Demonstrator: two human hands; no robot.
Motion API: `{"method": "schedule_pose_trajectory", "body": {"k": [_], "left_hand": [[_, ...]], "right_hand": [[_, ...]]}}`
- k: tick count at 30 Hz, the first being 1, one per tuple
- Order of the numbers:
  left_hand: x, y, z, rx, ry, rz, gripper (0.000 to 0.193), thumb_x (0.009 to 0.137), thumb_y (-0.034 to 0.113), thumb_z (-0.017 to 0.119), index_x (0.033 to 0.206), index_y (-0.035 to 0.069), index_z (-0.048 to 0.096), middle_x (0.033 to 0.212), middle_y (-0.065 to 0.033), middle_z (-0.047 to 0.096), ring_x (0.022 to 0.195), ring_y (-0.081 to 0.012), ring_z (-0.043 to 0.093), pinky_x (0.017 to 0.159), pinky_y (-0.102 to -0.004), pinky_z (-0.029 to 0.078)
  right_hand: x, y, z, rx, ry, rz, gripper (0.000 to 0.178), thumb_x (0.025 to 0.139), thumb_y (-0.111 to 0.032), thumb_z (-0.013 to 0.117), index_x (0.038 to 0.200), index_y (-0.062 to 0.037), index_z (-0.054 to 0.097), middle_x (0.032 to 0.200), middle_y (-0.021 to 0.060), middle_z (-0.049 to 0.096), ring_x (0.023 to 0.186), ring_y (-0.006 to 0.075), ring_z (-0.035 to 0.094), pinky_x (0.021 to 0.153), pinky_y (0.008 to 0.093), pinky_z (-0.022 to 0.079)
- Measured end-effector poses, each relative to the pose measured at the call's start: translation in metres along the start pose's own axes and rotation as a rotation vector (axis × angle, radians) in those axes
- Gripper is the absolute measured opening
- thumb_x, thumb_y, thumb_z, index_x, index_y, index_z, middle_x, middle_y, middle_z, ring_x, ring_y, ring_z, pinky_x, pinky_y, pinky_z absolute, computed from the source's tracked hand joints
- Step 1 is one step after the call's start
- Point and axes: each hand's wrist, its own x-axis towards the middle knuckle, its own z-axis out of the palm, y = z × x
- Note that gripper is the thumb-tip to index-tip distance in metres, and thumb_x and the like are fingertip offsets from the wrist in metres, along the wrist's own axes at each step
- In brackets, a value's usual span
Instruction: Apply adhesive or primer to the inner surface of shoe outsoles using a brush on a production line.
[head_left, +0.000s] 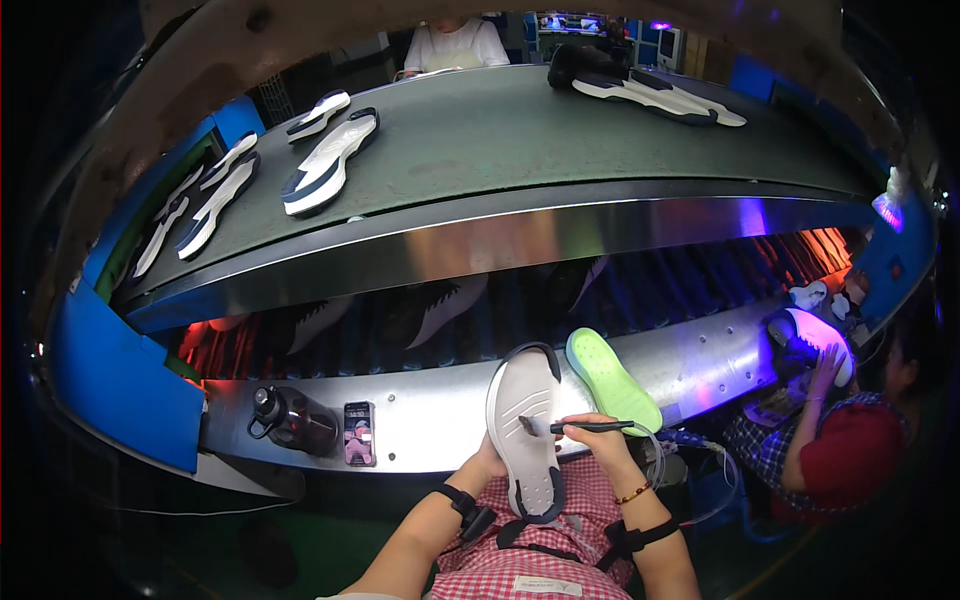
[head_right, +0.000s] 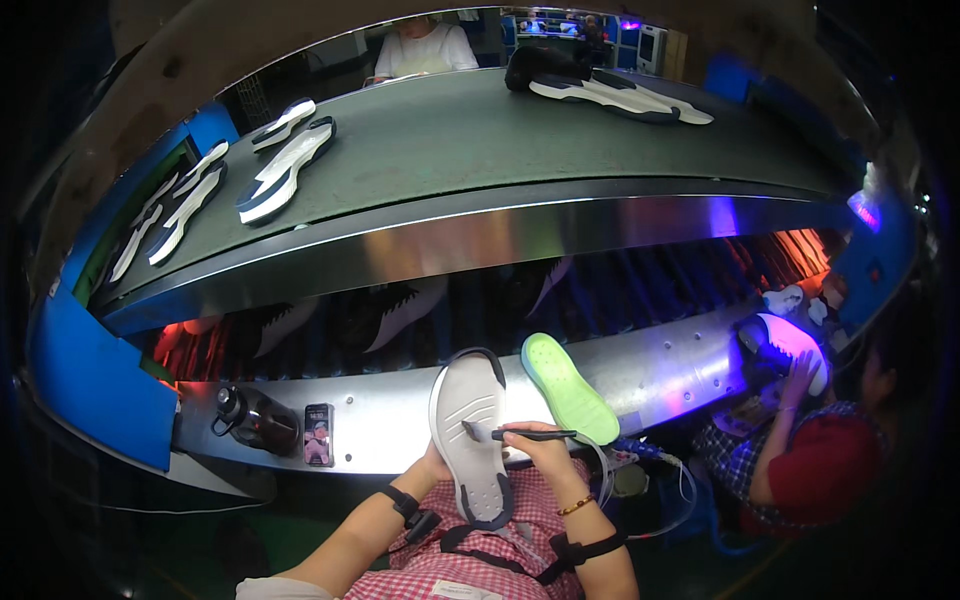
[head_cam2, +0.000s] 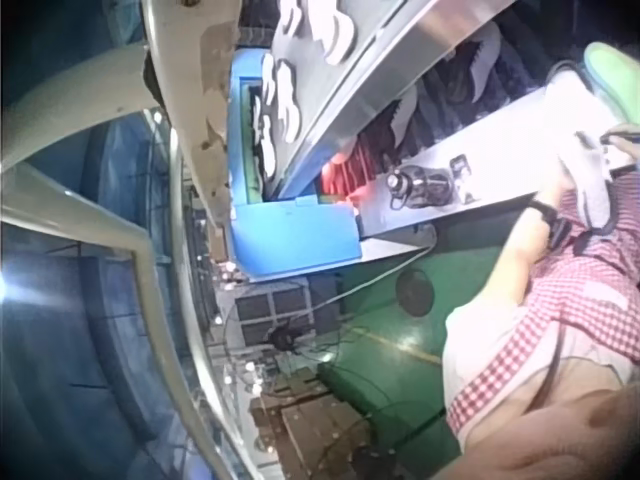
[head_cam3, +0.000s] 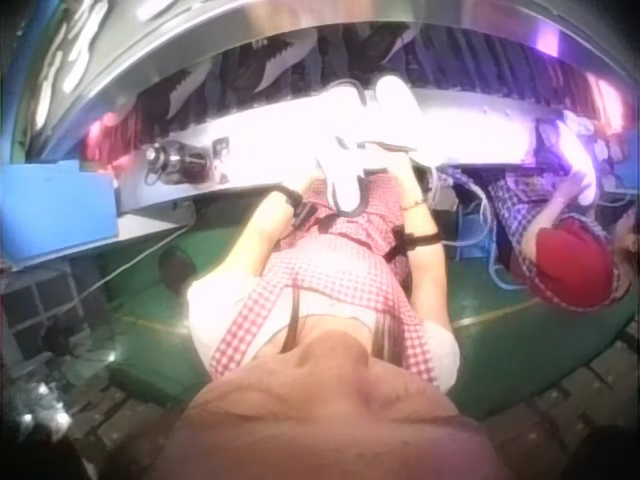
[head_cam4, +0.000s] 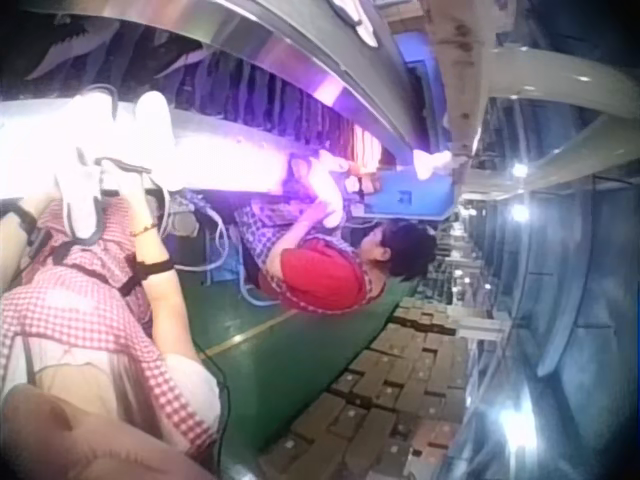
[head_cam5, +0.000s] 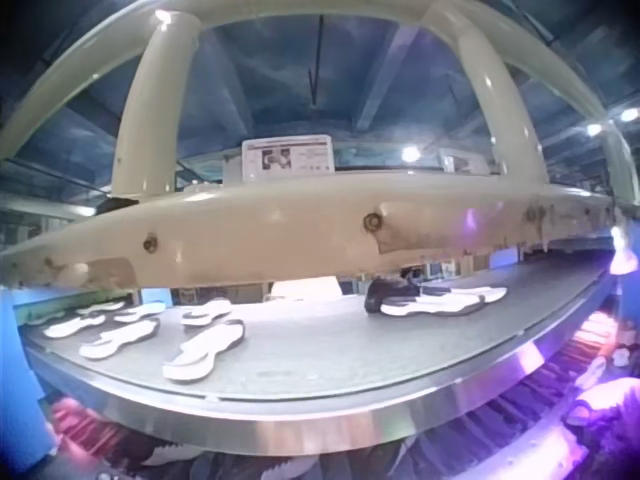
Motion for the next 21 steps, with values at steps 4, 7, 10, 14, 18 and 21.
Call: {"method": "schedule_pose_trajectory", "body": {"k": [4,7,10,14,18,21], "left_hand": [[-0.002,0.000,0.015,-0.036,-0.058,0.102,0.074,0.083,0.065,0.031,0.132,0.010,0.039,0.128,-0.0218,0.044,0.112,-0.0420,0.046,0.096,-0.0537,0.035],[-0.009,-0.002,0.025,-0.027,-0.161,0.136,0.081,0.080,0.070,0.027,0.134,0.010,0.036,0.127,-0.0229,0.044,0.112,-0.0422,0.046,0.095,-0.0545,0.035],[-0.003,0.000,0.027,0.047,-0.125,0.126,0.090,0.076,0.077,0.023,0.135,0.009,0.034,0.129,-0.0224,0.042,0.113,-0.0419,0.046,0.096,-0.0548,0.034],[0.004,0.013,0.037,0.155,-0.033,0.075,0.098,0.071,0.082,0.013,0.138,0.012,0.029,0.136,-0.0168,0.037,0.119,-0.0368,0.041,0.098,-0.0533,0.032],[0.000,0.018,0.068,0.181,-0.087,0.107,0.100,0.070,0.083,0.013,0.138,0.013,0.028,0.140,-0.0151,0.032,0.126,-0.0358,0.034,0.102,-0.0537,0.027],[0.003,0.012,0.079,0.084,-0.237,0.197,0.094,0.073,0.080,0.021,0.138,0.013,0.028,0.139,-0.0140,0.033,0.125,-0.0342,0.035,0.102,-0.0519,0.027]], "right_hand": [[0.006,0.006,0.000,0.088,0.083,0.025,0.020,0.076,-0.004,0.065,0.095,0.0035,0.064,0.090,0.0100,0.065,0.084,0.0140,0.059,0.079,0.0251,0.044],[0.016,0.010,0.001,0.109,0.117,0.016,0.020,0.076,-0.004,0.065,0.094,0.0043,0.064,0.090,0.0102,0.065,0.085,0.0147,0.058,0.080,0.0256,0.043],[0.025,0.010,0.005,0.139,0.116,-0.003,0.020,0.076,-0.005,0.065,0.093,0.0051,0.064,0.089,0.0102,0.064,0.084,0.0152,0.058,0.080,0.0258,0.043],[0.040,-0.013,0.010,0.110,0.112,-0.104,0.022,0.076,-0.005,0.066,0.097,0.0043,0.064,0.087,0.0082,0.064,0.079,0.0128,0.058,0.074,0.0225,0.045],[0.055,-0.044,0.014,0.142,0.193,-0.154,0.021,0.077,-0.004,0.066,0.096,0.0044,0.064,0.088,0.0086,0.064,0.078,0.0129,0.059,0.073,0.0221,0.046],[0.061,-0.058,0.017,0.096,0.182,-0.226,0.020,0.077,-0.005,0.065,0.095,0.0039,0.064,0.087,0.0090,0.065,0.078,0.0129,0.060,0.072,0.0219,0.047]]}}
